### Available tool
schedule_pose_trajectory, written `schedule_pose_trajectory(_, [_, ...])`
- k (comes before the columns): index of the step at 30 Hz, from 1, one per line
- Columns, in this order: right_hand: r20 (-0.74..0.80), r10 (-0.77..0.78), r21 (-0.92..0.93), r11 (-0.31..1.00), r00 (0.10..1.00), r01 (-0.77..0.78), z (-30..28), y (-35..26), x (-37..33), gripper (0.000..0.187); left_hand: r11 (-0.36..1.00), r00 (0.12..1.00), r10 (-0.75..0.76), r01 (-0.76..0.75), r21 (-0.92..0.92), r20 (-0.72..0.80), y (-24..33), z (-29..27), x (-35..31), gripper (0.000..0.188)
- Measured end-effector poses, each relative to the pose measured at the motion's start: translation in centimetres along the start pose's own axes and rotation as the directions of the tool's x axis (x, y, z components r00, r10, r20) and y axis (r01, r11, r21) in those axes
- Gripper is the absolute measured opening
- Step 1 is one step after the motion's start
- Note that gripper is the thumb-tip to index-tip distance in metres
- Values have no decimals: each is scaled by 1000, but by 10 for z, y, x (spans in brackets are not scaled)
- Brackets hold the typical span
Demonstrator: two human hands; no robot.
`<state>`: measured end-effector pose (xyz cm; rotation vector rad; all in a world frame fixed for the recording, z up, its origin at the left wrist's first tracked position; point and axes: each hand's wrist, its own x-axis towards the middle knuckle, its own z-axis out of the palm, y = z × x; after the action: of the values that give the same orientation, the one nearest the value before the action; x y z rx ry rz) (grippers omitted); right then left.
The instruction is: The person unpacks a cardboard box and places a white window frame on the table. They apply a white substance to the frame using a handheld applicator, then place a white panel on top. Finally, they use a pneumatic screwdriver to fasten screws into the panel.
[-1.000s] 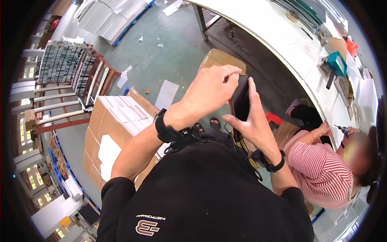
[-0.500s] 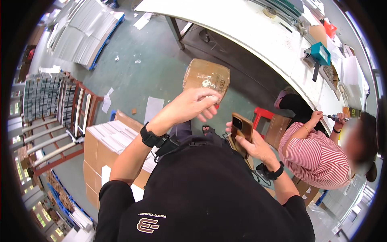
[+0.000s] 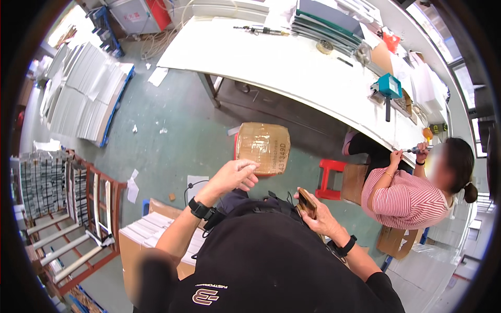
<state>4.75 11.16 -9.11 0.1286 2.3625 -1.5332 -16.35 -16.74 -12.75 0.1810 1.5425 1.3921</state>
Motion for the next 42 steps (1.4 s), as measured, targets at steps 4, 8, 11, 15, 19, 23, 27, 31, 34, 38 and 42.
schedule_pose_trajectory(4, [-83, -41, -52, 998, 996, 36, 5, -41, 19, 70, 1000, 998, 9, -10, 10, 60, 2, -11, 13, 51])
schedule_pose_trajectory(8, [-148, -130, -124, 986, 980, 112, 13, -51, 39, 64, 999, 990, 24, -30, 41, 137, 5, -16, 24, 51])
schedule_pose_trajectory(11, [-139, -51, -325, 946, 989, 3, 10, -62, 30, 56, 998, 982, 5, -17, 63, 187, 6, -18, 35, 49])
schedule_pose_trajectory(15, [-147, 94, -324, 936, 985, -138, 8, -74, 10, 50, 997, 973, -29, 13, 70, 228, 5, -20, 45, 47])
schedule_pose_trajectory(19, [-162, 181, -356, 906, 970, -228, 8, -78, -1, 49, 995, 963, -72, 50, 92, 261, 7, -18, 58, 48])
schedule_pose_trajectory(23, [-123, 354, -317, 871, 927, -375, -9, -80, -12, 49, 991, 949, -107, 79, 105, 295, 8, -7, 75, 48])
schedule_pose_trajectory(27, [-184, 330, -198, 910, 926, -364, -16, -53, -11, 46, 986, 935, -134, 92, 138, 329, 11, 12, 94, 44])
schedule_pose_trajectory(31, [-266, 217, -81, 966, 939, -246, -34, -14, -5, 41, 980, 932, -171, 128, 153, 318, 17, 26, 115, 43])
schedule_pose_trajectory(34, [-178, 210, -124, 964, 961, -233, -67, -1, -11, 40, 975, 947, -202, 170, 143, 250, 26, 31, 135, 43])
schedule_pose_trajectory(38, [32, 271, 18, 962, 962, -271, -121, 39, 1, 45, 965, 947, -245, 219, 144, 205, 33, 50, 163, 43])
schedule_pose_trajectory(42, [152, 295, 67, 949, 943, -308, -165, 88, 8, 57, 942, 932, -304, 264, 206, 198, 49, 85, 189, 43])
